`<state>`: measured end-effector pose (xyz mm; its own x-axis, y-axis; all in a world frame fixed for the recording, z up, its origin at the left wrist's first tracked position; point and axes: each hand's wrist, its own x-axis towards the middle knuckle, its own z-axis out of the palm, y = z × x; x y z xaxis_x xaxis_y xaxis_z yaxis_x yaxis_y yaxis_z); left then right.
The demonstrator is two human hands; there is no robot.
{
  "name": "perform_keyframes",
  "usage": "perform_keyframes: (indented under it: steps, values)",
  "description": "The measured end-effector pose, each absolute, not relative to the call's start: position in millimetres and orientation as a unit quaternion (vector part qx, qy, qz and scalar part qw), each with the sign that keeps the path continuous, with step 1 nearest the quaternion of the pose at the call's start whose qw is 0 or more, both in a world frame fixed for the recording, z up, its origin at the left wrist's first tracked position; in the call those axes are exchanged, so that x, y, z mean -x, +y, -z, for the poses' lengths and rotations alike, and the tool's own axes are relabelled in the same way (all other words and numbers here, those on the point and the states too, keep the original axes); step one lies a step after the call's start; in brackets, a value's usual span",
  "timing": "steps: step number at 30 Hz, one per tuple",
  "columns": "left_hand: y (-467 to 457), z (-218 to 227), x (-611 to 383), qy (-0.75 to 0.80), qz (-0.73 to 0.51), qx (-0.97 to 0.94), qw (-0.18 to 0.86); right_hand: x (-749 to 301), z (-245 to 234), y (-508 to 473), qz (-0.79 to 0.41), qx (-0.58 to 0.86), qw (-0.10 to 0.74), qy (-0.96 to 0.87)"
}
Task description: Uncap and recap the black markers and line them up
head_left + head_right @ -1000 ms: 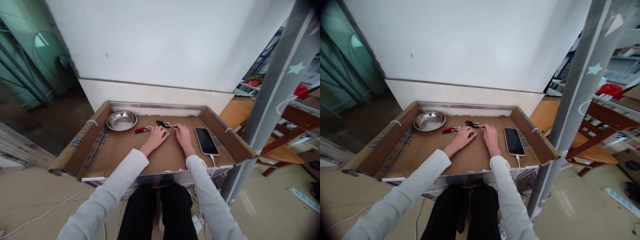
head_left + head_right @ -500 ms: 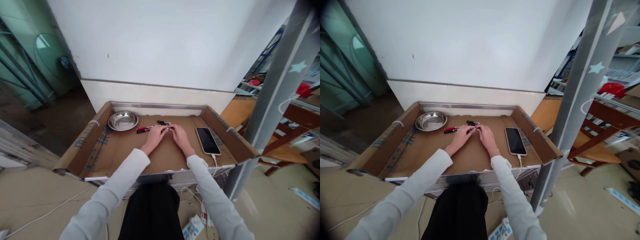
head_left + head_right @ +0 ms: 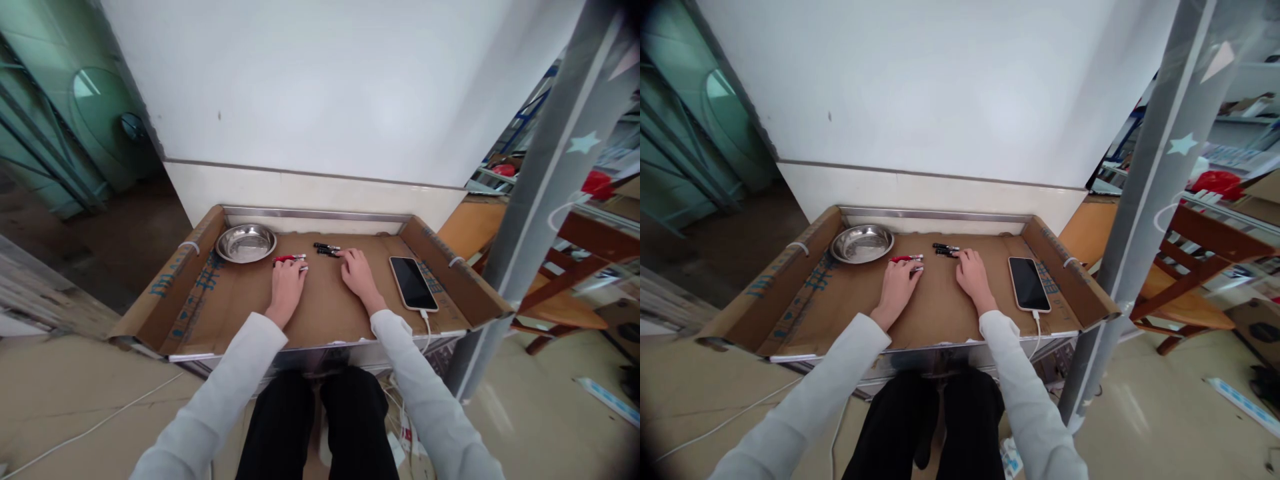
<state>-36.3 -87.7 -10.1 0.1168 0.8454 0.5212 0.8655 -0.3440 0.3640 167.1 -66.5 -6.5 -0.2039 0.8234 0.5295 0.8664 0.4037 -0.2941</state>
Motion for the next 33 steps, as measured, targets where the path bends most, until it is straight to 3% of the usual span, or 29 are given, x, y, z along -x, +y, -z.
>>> perform_keyframes:
  steps: [9,15,25,33]
  values:
    - [-89.3,4.0,25.5,-0.616,0.346,0.706,0.042,-166.2,14.5,-61.2,0.078,0.564,0.294,-0.768]
    - [-81.5,5.5,0.3,-0.525,0.321,0.788,0.029,-166.0,9.6,-64.2,0.039,0.551,0.299,-0.778]
    - [-87.0,5.5,24.7,-0.506,0.396,0.761,-0.097,-169.4,9.1,-66.3,-0.033,0.468,0.325,-0.821]
    - [-100.2,7.9,41.5,-0.446,0.335,0.819,-0.137,-166.1,8.8,-70.4,-0.042,0.474,0.347,-0.808]
